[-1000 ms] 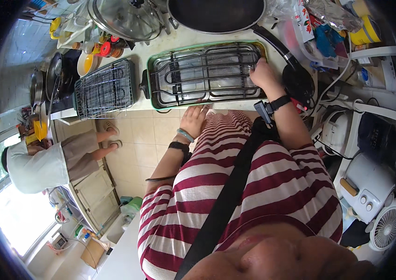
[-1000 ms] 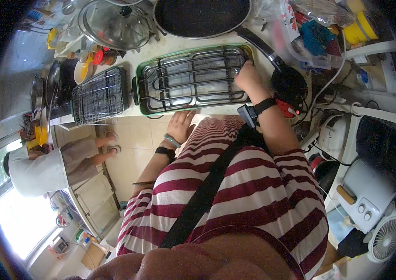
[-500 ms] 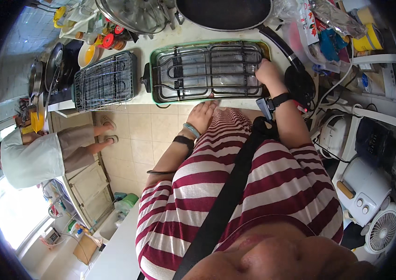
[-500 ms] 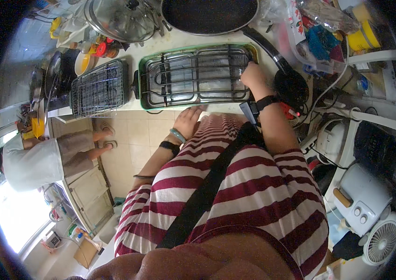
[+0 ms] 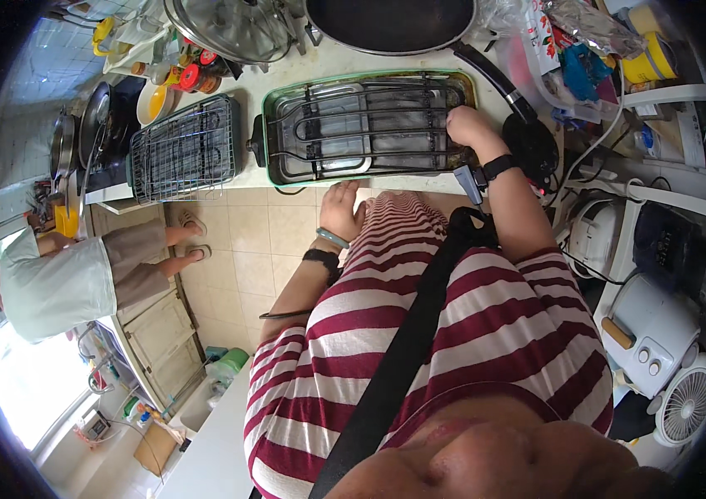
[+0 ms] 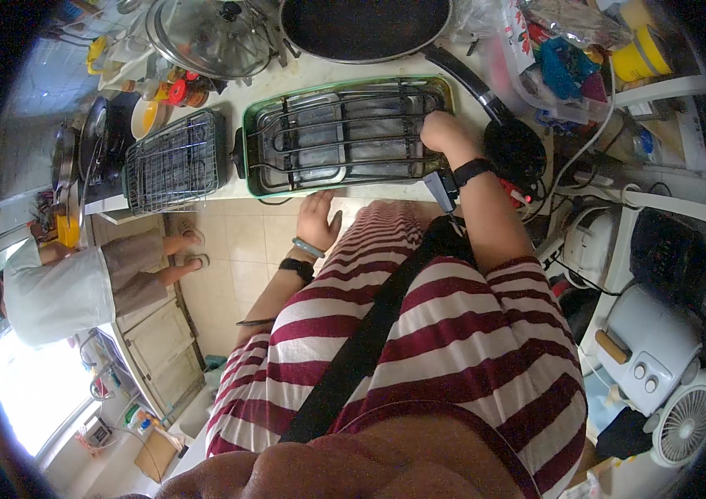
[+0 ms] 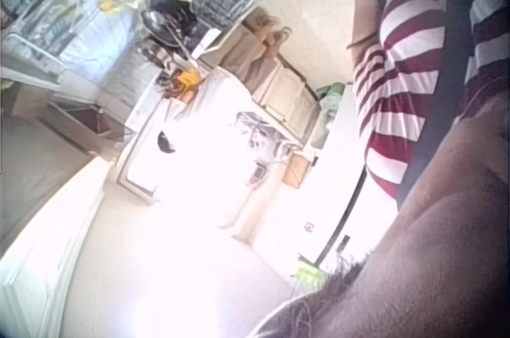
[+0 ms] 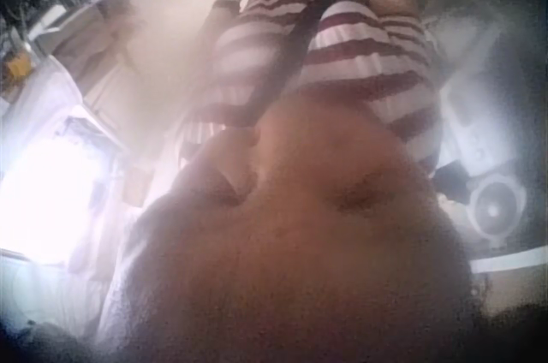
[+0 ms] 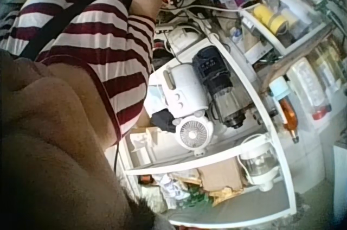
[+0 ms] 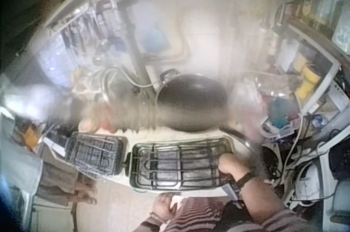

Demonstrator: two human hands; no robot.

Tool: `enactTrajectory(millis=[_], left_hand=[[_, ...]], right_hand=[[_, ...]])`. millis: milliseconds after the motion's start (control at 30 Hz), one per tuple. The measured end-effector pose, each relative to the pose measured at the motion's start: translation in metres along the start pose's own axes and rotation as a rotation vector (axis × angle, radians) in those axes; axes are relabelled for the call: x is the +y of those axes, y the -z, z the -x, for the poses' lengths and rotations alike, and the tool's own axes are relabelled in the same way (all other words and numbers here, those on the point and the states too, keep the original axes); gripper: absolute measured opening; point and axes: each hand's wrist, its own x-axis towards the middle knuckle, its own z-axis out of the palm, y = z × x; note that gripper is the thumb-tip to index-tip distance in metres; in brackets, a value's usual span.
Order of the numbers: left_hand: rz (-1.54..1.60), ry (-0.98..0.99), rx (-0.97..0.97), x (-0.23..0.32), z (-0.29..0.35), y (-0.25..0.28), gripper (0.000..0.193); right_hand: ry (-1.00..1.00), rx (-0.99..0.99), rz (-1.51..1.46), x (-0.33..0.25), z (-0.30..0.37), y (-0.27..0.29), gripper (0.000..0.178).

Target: The person assembles two countertop electric grills by placing wire racks and drip trays into the units. They then move to the sink to wash a metal bowl and scrub the sink basin with a sponge before rinsing their hands.

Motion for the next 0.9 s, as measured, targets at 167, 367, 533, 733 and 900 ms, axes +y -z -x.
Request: enactTrajectory(millis=[167, 367, 533, 733, 900], left_hand=[[-0.038, 0.045, -0.026, 0.001, 0.001, 0.009, 0.053], [0.009, 0.075, -0.089, -0.005, -0.001, 0.008, 0.054], [0.037, 0.062, -0.133, -0.012, -0.006, 0.011, 0.052], [0.030, 0.008, -0.089, -0.004, -0.013, 0.007, 0.053], [0.352, 0.113, -0.120, 0.003, -0.020, 0.009, 0.054]], right_hand=[[0.148, 0.652, -0.323, 0.004, 0.040, -0.008, 0.014], [0.523, 0.065, -0.487, 0.006, 0.086, 0.007, 0.016], [0.763, 0.197, 0.131, -0.035, 0.085, -0.020, 0.014], [1.145, 0.443, 0.360, -0.045, 0.086, -0.039, 0.017], [0.858, 0.530, 0.405, -0.044, 0.087, -0.077, 0.048]])
